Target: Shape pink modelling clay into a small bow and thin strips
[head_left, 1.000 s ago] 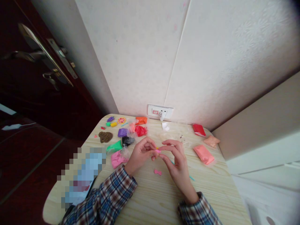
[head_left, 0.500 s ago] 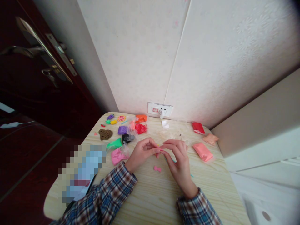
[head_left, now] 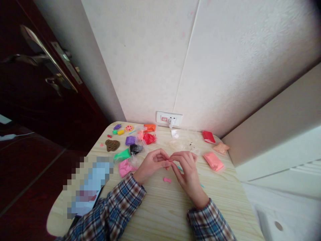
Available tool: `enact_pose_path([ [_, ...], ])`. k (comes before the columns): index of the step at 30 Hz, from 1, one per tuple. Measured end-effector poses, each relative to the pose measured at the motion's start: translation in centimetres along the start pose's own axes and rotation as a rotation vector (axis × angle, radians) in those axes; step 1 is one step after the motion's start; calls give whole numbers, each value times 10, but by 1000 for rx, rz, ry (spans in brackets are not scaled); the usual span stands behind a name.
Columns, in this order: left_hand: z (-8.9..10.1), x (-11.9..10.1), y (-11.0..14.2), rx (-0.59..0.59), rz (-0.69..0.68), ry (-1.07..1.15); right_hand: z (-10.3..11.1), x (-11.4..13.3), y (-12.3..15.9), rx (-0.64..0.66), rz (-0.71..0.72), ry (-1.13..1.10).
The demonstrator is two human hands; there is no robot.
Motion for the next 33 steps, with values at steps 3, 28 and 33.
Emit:
enact_pose_path([
  [3, 1, -2, 1, -4, -12, -40, 4, -6, -1, -46, -18, -1],
  [28, 13, -16, 7, 64, -133, -257, -4, -17, -2, -57, -166, -389],
  [33, 8, -14, 9, 73, -115, -225, -8, -11, -3, 6, -130, -413],
])
Point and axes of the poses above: each hand's wrist, its own y-axis away from the middle knuckle, its own z-axis out of the back of the hand, x = y × z, the point moved 9 cm from there along -y, towards the middle knuckle, and after that the axes turned 5 degrees about -z, right-handed, at the moved point
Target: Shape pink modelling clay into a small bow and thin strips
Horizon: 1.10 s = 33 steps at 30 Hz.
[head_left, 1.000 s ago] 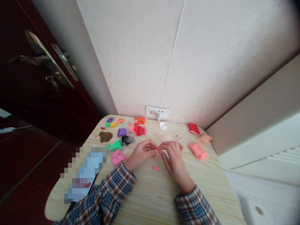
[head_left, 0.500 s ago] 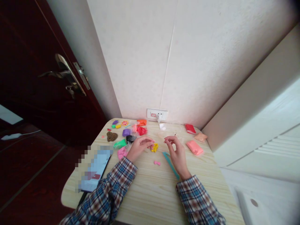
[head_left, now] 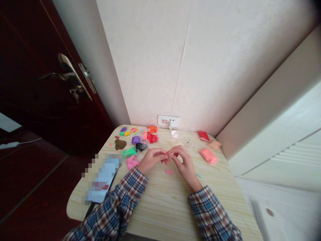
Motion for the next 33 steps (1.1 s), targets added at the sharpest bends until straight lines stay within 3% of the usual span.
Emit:
enact_pose_path([
  [16, -2, 16, 3, 13, 142, 161, 1, 1, 1, 24, -21, 36],
  [25, 1, 18, 4, -54, 162, 195, 0, 1, 7, -30, -17, 89],
  [33, 4, 20, 5, -102, 160, 192, -10, 5, 6, 81, 14, 129],
])
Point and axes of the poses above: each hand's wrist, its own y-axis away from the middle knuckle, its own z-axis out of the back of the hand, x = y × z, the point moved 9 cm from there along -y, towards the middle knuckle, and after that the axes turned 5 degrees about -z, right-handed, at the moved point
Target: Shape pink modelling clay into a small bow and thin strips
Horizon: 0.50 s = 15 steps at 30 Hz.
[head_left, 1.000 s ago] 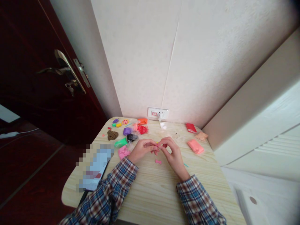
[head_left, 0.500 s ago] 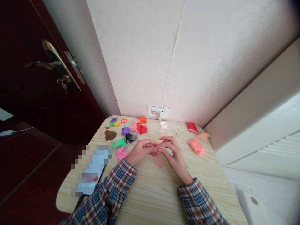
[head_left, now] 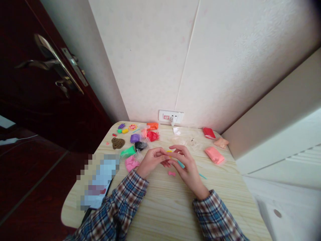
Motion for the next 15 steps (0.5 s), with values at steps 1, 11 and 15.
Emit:
enact_pose_path([
  [1, 0, 1, 0, -2, 4, 0, -1, 0, 0, 7, 4, 11],
  [11, 0, 1, 0, -21, -5, 27, -1, -2, 1, 0, 14, 92],
  [15, -8, 1, 3, 36, 22, 65, -2, -1, 2, 1, 26, 123],
])
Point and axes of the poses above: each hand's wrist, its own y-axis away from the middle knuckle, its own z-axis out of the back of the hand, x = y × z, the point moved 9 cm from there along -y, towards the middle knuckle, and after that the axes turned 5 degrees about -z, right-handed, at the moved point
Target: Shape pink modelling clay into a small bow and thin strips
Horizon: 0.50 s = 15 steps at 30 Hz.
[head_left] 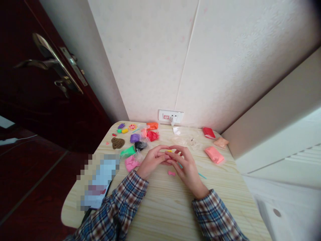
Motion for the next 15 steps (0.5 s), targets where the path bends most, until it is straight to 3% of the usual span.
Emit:
enact_pose_path([
  [11, -11, 3, 3, 132, 59, 283, 7, -1, 1, -81, -10, -8],
  [15, -8, 6, 3, 116, 88, 269, 8, -1, 1, -111, -34, -60],
])
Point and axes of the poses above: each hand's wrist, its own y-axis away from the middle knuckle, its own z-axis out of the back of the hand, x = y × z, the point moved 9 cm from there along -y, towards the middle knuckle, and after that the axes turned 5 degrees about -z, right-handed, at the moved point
